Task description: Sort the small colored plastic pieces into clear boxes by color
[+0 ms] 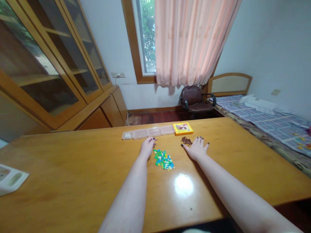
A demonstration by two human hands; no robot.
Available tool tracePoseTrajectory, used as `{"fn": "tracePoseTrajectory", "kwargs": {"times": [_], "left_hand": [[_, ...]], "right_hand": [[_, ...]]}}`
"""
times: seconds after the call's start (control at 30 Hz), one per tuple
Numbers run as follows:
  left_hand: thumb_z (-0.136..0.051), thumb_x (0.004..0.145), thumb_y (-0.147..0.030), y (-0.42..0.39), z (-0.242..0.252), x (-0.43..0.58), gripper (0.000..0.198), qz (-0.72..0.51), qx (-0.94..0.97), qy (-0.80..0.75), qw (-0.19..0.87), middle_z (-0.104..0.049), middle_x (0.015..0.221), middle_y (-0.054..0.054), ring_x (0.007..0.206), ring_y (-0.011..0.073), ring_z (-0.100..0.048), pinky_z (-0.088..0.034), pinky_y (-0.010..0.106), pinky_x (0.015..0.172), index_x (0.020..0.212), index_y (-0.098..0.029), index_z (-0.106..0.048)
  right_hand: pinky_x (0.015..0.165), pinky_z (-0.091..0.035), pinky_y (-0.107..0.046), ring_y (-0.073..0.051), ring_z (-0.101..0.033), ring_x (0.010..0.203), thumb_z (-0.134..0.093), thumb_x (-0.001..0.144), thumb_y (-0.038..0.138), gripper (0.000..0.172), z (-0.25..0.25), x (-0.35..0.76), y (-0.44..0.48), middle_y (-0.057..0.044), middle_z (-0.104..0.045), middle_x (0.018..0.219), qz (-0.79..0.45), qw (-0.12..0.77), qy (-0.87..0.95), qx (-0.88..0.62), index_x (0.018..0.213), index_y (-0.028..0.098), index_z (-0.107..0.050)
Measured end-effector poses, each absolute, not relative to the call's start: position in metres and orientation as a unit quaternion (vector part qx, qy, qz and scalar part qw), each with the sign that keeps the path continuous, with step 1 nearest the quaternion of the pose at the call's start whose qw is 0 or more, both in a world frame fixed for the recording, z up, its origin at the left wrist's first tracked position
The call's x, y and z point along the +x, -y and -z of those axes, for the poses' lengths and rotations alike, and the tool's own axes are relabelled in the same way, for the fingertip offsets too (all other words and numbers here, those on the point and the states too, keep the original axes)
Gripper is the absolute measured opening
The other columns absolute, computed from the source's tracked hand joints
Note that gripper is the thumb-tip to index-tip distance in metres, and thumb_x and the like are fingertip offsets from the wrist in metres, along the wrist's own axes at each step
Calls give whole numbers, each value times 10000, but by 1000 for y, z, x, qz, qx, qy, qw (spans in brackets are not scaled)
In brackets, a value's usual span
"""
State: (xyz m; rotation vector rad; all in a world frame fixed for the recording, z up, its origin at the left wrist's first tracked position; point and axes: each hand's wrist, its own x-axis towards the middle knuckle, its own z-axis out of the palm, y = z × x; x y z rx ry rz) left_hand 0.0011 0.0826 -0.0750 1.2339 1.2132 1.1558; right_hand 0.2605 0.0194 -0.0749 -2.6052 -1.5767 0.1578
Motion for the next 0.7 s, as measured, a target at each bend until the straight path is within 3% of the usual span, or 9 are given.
{"fn": "tracePoseTrajectory", "kwargs": {"times": [0.7], "left_hand": [[-522, 680, -341, -80, 74, 0, 230, -473, 525, -503, 498, -479, 519, -38, 470, 90, -420, -313, 208, 485, 771, -146, -604]], "right_hand": [[1028, 69, -648, -396, 8, 1373, -272, 657, 840, 1195, 77, 264, -59, -270, -100, 1489, -58, 89, 484, -869, 1427, -62, -122]]}}
